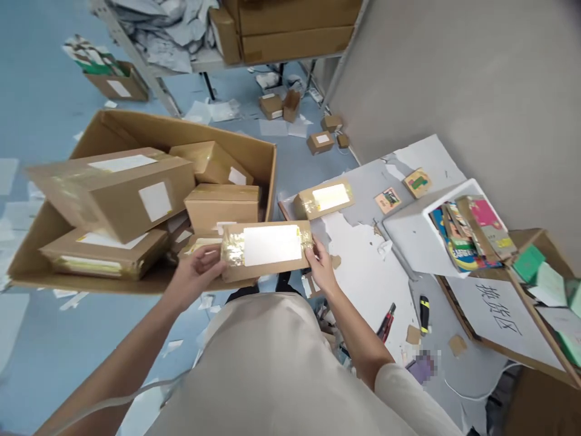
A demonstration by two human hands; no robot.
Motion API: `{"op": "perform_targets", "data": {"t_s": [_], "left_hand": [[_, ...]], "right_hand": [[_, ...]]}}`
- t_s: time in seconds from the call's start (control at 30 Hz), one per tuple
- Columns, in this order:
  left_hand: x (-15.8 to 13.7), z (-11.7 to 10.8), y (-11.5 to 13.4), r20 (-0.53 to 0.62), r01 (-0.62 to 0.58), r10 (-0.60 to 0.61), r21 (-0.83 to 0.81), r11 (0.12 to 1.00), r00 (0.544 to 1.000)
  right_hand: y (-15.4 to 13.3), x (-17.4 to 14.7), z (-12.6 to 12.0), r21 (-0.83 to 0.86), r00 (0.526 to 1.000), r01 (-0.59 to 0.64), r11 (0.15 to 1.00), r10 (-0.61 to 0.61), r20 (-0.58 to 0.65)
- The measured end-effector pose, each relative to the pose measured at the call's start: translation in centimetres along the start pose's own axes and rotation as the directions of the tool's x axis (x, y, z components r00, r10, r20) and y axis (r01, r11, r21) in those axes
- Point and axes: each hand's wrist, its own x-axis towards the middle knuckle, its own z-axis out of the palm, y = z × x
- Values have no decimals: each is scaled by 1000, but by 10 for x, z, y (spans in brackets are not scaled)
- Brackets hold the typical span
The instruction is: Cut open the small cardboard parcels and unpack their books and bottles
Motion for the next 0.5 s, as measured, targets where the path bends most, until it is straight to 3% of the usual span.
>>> {"op": "perform_targets", "data": {"t_s": [0.13, 0.27, 0.37, 0.5], "left_hand": [[12, 100, -20, 162, 53, -53, 3, 999, 985], [42, 181, -47, 205, 45, -40, -19, 999, 978], [71, 222, -61, 152, 7, 6, -86, 996, 988], [102, 250, -73, 82, -33, 45, -132, 991, 996]], "right_hand": [[32, -2, -94, -42, 985, -51, 998, 44, -164], [61, 33, -164, -73, 979, -14, 997, -1, -204], [79, 69, -193, -76, 978, -7, 997, -9, -206], [94, 107, -208, -62, 980, -1, 998, -12, -199]]}}
